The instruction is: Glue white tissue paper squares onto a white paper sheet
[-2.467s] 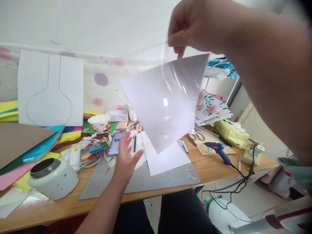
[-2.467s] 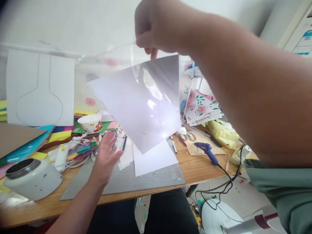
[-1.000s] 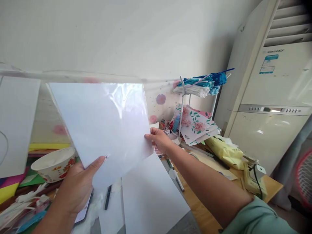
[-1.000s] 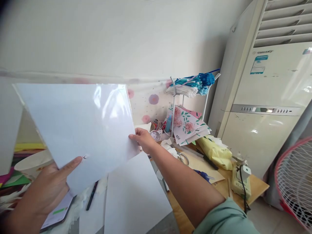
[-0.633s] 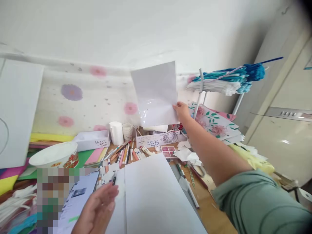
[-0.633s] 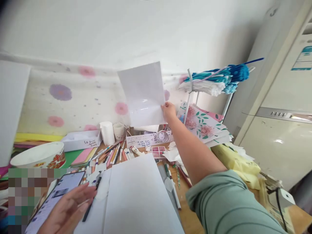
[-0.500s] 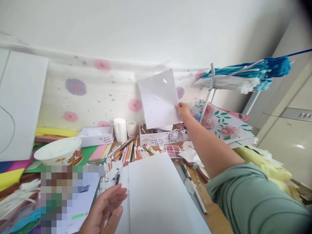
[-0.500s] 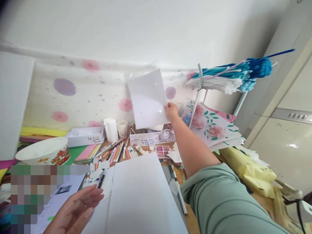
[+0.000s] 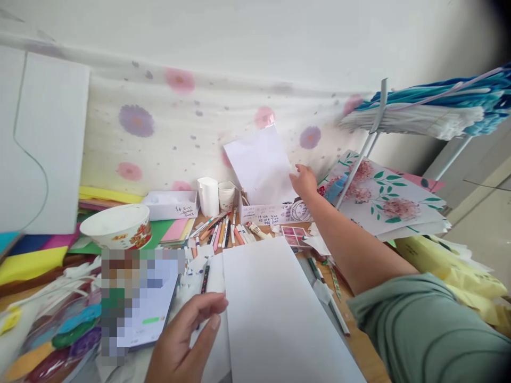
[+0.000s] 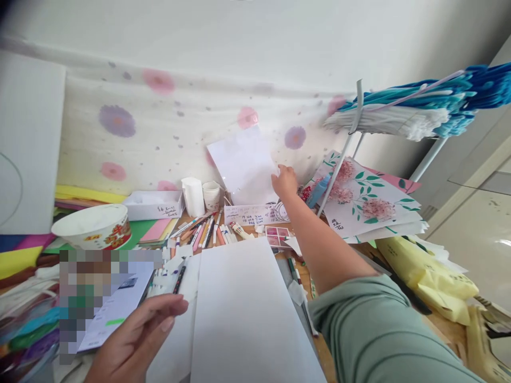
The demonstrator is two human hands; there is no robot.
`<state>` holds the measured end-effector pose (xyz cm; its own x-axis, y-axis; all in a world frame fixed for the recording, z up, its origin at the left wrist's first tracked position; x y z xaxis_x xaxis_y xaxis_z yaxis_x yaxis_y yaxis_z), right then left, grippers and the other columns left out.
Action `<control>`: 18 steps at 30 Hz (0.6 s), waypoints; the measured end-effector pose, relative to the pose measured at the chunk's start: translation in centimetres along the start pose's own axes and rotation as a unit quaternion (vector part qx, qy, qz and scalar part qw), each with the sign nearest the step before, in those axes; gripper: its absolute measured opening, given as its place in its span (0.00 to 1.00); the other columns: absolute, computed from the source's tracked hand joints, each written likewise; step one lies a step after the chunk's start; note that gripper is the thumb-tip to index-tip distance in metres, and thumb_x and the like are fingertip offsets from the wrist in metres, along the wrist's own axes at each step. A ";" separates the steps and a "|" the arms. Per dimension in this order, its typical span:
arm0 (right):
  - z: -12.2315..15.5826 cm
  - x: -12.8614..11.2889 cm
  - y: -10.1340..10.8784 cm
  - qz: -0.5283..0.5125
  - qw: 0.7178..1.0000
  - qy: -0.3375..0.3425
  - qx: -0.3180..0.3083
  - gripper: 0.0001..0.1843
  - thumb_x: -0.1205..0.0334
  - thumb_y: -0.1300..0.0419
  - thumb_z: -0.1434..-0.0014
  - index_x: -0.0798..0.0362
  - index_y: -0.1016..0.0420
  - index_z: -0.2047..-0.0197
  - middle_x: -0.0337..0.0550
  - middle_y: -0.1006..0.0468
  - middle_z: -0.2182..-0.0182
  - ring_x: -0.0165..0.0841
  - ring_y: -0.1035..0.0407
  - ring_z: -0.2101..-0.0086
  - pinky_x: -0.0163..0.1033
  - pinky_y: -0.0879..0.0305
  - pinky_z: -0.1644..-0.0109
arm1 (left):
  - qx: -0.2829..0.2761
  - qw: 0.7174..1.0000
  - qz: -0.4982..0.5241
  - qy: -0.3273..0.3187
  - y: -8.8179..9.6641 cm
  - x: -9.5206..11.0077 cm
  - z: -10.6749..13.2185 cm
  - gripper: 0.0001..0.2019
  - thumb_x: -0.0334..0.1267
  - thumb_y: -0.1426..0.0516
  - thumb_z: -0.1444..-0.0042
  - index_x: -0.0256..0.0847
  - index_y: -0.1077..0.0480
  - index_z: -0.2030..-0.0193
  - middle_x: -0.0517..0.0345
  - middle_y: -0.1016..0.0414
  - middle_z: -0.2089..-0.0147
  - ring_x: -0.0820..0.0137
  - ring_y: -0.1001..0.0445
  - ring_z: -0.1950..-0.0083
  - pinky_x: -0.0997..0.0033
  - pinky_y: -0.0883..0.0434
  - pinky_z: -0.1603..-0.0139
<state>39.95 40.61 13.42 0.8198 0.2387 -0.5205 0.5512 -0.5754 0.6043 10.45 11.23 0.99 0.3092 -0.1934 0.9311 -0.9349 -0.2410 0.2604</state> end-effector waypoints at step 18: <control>29.9 -21.0 -8.1 -0.127 0.813 0.423 -0.379 0.15 0.65 0.47 0.38 0.48 0.21 0.53 0.50 0.33 0.45 0.39 0.41 0.48 0.47 0.45 0.41 | -0.365 0.778 -0.213 -0.464 -5.6 3.7 6.7 0.07 0.33 0.49 0.44 0.41 0.30 0.68 0.60 0.26 0.73 0.70 0.29 0.70 0.68 0.36 0.71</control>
<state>13.58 16.90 1.41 0.3019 0.9116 -0.2790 0.3933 0.1475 0.9075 17.97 5.48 1.31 0.2945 -0.9292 0.2233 -0.4576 0.0680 0.8865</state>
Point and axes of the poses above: each hand's wrist, its own z-axis away from the middle knuckle, its own y-axis out of the back of the hand, x = y × z, the point moved 4 cm from there along -z, towards the middle knuckle
